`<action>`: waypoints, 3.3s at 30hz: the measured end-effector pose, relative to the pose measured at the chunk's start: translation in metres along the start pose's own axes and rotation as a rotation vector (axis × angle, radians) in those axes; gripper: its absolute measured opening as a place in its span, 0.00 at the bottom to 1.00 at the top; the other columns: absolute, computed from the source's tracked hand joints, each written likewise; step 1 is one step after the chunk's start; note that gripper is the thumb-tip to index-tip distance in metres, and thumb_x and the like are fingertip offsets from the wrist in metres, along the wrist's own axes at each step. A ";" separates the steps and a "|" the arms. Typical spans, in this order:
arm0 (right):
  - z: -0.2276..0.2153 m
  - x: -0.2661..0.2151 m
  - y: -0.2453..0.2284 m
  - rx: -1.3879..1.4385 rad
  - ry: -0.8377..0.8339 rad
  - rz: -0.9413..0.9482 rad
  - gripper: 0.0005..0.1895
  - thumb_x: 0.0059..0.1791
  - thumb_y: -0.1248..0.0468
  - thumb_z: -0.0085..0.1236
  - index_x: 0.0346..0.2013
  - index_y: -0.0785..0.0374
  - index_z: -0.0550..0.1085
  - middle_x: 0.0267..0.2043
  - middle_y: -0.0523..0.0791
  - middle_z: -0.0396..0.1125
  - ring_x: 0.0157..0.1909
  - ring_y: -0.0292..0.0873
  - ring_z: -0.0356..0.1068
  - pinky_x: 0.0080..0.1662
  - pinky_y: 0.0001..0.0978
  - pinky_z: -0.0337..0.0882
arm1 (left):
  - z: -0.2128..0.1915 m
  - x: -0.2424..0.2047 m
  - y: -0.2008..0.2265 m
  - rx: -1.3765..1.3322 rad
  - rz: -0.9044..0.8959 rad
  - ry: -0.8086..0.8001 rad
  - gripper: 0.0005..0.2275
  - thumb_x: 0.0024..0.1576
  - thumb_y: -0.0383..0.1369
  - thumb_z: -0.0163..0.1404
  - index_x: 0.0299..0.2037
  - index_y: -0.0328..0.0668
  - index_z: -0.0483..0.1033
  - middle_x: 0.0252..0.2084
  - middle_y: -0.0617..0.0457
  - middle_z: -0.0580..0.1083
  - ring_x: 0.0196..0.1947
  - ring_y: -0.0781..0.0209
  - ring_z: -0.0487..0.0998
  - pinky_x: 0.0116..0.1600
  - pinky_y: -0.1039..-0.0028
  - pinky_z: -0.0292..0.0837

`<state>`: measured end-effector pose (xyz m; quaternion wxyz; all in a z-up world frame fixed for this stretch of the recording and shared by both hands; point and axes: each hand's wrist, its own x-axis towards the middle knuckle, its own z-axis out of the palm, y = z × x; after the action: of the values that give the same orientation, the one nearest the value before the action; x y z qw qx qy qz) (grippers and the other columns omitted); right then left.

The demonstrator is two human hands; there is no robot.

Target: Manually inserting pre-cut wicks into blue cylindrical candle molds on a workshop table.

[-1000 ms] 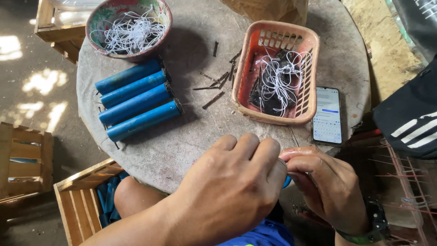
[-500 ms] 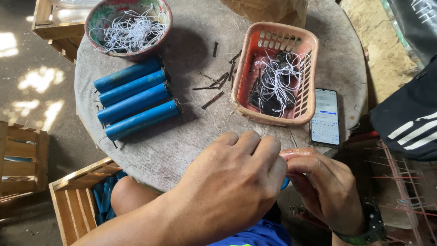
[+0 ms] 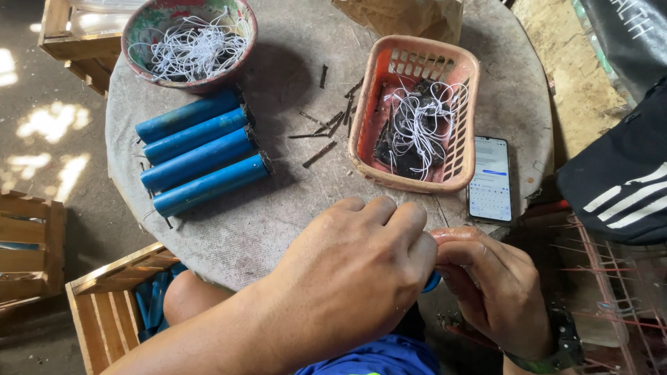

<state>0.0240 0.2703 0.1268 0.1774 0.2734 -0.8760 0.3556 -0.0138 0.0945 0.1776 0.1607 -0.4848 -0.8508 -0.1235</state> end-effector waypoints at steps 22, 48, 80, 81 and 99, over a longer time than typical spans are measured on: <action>-0.001 0.019 -0.015 -0.008 -0.018 0.025 0.07 0.45 0.65 0.38 0.26 0.64 0.64 0.33 0.46 0.67 0.35 0.41 0.69 0.38 0.27 0.66 | 0.023 -0.015 -0.003 -0.167 -0.220 0.149 0.10 0.53 0.34 0.43 0.21 0.43 0.59 0.19 0.53 0.61 0.16 0.54 0.64 0.17 0.66 0.57; 0.002 0.044 -0.019 -0.093 -0.103 -0.031 0.04 0.43 0.67 0.45 0.25 0.65 0.67 0.35 0.47 0.64 0.39 0.42 0.66 0.49 0.34 0.65 | 0.057 -0.027 -0.014 -0.337 -0.413 0.385 0.10 0.52 0.30 0.41 0.18 0.42 0.59 0.16 0.52 0.62 0.13 0.53 0.64 0.15 0.64 0.56; -0.028 0.069 0.005 0.050 -0.734 -0.186 0.08 0.45 0.62 0.40 0.28 0.61 0.67 0.49 0.51 0.56 0.52 0.49 0.60 0.50 0.36 0.57 | 0.062 -0.027 -0.011 -0.352 -0.403 0.440 0.07 0.50 0.32 0.42 0.22 0.42 0.63 0.19 0.53 0.64 0.15 0.53 0.67 0.16 0.64 0.59; -0.029 0.068 0.007 0.015 -0.758 -0.205 0.08 0.45 0.62 0.40 0.26 0.61 0.67 0.49 0.51 0.56 0.51 0.49 0.60 0.50 0.37 0.57 | 0.062 -0.027 -0.011 -0.360 -0.390 0.449 0.07 0.51 0.31 0.42 0.21 0.42 0.61 0.18 0.53 0.64 0.15 0.53 0.66 0.16 0.65 0.58; -0.033 0.061 0.005 0.035 -0.797 -0.127 0.08 0.45 0.60 0.40 0.26 0.56 0.68 0.44 0.46 0.60 0.44 0.42 0.66 0.43 0.30 0.62 | 0.064 -0.028 0.002 -0.358 -0.357 0.446 0.07 0.51 0.31 0.42 0.21 0.42 0.62 0.18 0.53 0.63 0.14 0.53 0.66 0.15 0.65 0.58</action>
<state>-0.0231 0.2763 0.1774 -0.1590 0.4465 -0.8514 0.2248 -0.0084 0.0974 0.1079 0.2311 -0.3099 -0.8309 -0.4002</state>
